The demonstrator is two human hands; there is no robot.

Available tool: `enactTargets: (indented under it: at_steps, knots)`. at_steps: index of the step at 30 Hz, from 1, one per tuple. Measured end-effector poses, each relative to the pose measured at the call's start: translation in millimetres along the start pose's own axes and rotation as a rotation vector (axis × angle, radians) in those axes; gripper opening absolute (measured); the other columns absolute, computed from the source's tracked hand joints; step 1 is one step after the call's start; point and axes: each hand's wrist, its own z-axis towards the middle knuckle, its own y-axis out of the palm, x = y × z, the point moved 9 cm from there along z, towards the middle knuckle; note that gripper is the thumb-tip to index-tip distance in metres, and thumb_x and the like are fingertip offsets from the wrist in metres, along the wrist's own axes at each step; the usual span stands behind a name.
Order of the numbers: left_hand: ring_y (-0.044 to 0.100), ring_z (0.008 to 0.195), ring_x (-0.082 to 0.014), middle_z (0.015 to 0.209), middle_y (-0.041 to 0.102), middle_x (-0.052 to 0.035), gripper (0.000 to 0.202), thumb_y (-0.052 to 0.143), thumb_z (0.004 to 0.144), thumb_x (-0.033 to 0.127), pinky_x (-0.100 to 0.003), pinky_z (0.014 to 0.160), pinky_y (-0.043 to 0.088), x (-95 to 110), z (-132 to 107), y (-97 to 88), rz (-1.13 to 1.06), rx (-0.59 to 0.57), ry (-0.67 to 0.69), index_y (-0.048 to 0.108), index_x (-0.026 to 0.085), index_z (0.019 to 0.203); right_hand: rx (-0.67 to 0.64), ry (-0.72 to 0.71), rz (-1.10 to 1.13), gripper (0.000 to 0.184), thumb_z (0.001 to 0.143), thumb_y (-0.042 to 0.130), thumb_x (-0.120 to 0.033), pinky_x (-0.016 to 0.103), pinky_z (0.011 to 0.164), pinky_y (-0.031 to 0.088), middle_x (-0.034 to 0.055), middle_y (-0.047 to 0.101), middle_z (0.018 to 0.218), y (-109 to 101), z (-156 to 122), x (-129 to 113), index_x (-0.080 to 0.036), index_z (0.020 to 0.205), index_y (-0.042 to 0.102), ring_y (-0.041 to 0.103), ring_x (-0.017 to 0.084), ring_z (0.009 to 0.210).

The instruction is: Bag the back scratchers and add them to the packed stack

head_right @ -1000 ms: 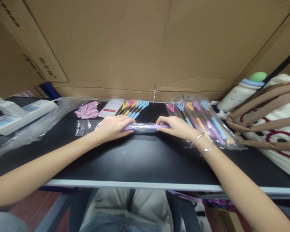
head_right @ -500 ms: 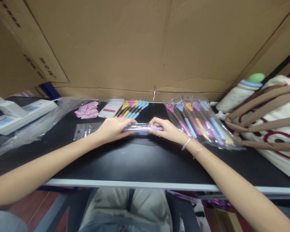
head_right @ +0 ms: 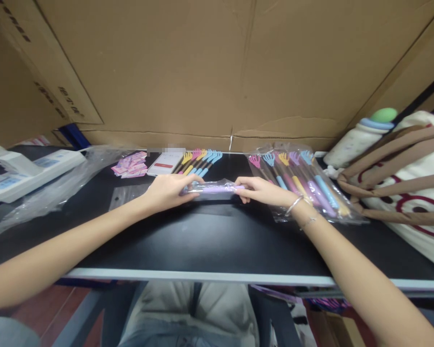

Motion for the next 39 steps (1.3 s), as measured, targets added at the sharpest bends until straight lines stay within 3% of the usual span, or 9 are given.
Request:
enactTargets:
  at_steps: [8, 14, 21, 25, 31, 39]
  knots:
    - [0.066, 0.074, -0.0140, 0.085, 0.070, 0.0035, 0.030, 0.058, 0.085, 0.040, -0.021, 0.056, 0.036, 3, -1, 2.5, -0.023, -0.009, 0.023, 0.055, 0.028, 0.112, 0.042, -0.065, -0.052, 0.038, 0.090, 0.044, -0.051, 0.027, 0.064, 0.036, 0.0001, 0.058, 0.063, 7, 3, -16, -0.018, 0.073, 0.050, 0.052, 0.014, 0.061]
    - [0.066, 0.071, -0.0124, 0.080, 0.070, 0.0034, 0.024, 0.056, 0.086, 0.040, -0.020, 0.055, 0.035, 15, -4, 0.9, -0.041, 0.026, 0.081, 0.058, 0.028, 0.106, 0.065, -0.101, -0.021, 0.034, 0.091, 0.044, -0.048, 0.024, 0.061, 0.036, -0.0016, 0.056, 0.061, 21, 5, -29, -0.017, 0.086, 0.056, 0.051, 0.013, 0.058]
    - [0.066, 0.072, -0.0125, 0.082, 0.071, 0.0044, 0.022, 0.055, 0.086, 0.041, -0.020, 0.054, 0.034, 18, -4, 1.0, -0.046, 0.019, 0.075, 0.058, 0.029, 0.105, 0.093, -0.083, -0.016, 0.032, 0.091, 0.046, -0.047, 0.024, 0.060, 0.036, -0.0021, 0.057, 0.060, 26, 6, -32, -0.017, 0.086, 0.057, 0.051, 0.012, 0.056]
    - [0.067, 0.072, -0.0126, 0.082, 0.071, 0.0038, 0.024, 0.057, 0.086, 0.040, -0.020, 0.055, 0.036, 16, -4, -0.9, -0.050, 0.045, 0.082, 0.059, 0.028, 0.105, 0.033, -0.098, 0.021, 0.033, 0.090, 0.047, -0.047, 0.025, 0.062, 0.038, -0.0007, 0.058, 0.065, 23, 5, -31, -0.016, 0.087, 0.057, 0.052, 0.013, 0.060]
    - [0.066, 0.071, -0.0123, 0.080, 0.071, 0.0044, 0.027, 0.058, 0.085, 0.040, -0.020, 0.056, 0.037, 10, -3, -0.2, -0.052, 0.042, 0.066, 0.058, 0.029, 0.109, -0.156, -0.094, 0.186, 0.038, 0.095, 0.038, -0.048, 0.029, 0.070, 0.043, 0.0040, 0.062, 0.075, 21, 0, -26, -0.014, 0.100, 0.053, 0.057, 0.015, 0.071]
    - [0.066, 0.071, -0.0123, 0.080, 0.071, 0.0047, 0.027, 0.060, 0.083, 0.042, -0.020, 0.056, 0.035, 13, -2, -1.3, -0.069, 0.025, 0.074, 0.058, 0.028, 0.106, -0.156, -0.112, 0.172, 0.037, 0.093, 0.043, -0.047, 0.027, 0.065, 0.043, 0.0044, 0.063, 0.076, 24, 3, -21, -0.013, 0.097, 0.056, 0.055, 0.013, 0.066]
